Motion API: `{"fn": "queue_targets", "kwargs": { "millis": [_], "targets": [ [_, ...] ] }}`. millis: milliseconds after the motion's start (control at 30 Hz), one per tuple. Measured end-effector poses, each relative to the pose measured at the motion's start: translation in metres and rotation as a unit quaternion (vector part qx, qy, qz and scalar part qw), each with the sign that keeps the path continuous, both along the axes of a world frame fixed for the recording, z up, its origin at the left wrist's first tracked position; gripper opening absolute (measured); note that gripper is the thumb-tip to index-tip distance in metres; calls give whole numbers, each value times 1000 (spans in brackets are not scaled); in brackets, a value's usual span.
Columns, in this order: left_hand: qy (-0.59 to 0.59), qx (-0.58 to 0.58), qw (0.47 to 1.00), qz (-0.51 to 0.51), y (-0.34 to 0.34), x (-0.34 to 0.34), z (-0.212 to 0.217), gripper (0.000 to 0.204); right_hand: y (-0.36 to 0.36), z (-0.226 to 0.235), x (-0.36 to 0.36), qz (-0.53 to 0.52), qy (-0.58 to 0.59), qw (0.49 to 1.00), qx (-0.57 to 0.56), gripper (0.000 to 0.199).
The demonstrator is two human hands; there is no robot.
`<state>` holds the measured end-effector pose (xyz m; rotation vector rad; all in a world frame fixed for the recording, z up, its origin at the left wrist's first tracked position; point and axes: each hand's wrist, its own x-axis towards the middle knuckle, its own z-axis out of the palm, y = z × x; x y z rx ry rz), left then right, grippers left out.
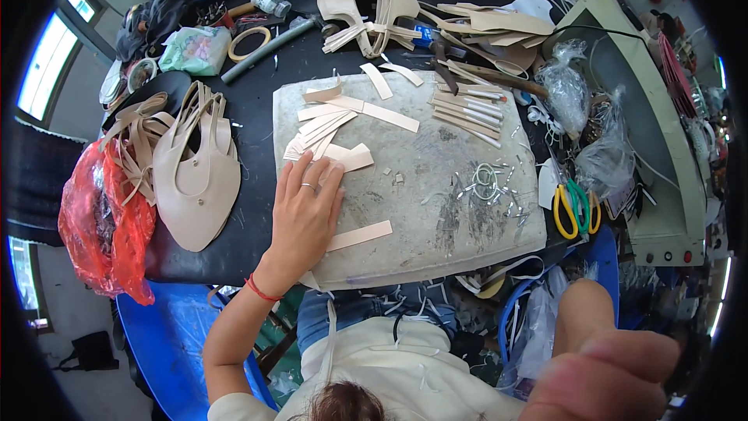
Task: The person assembles beige leather-like bag components by hand. They pick up small rectangular strips, fold them, and attach them to the edges of larger curved bag pieces. The person uses a pair of scissors to trim the strips to the correct length and occasionally uses a stapler to secure the connections.
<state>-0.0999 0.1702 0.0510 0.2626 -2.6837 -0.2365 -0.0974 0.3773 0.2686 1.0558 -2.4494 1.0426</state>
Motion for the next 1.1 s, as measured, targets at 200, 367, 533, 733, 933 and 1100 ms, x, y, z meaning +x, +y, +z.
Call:
{"fn": "queue_targets", "kwargs": {
  "millis": [200,367,533,733,933,1100],
  "targets": [
    [-1,34,999,-8,3,-3,2,33,3,-24,-32,197,217,956,37,19],
    [-15,60,998,-31,5,-4,1,36,-5,-53,-66,277,272,919,72,23],
    [-23,38,999,-19,5,-1,2,37,-13,-160,-189,219,163,950,151,24],
    [-38,52,998,-17,9,-2,13,40,-3,-224,-288,87,142,983,83,15],
    [-56,69,996,-11,7,15,7,40,-14,-223,-290,86,160,979,95,9],
    [-26,66,997,-2,19,12,15,37,2,-214,-277,3,154,982,111,10]
  ]
}}
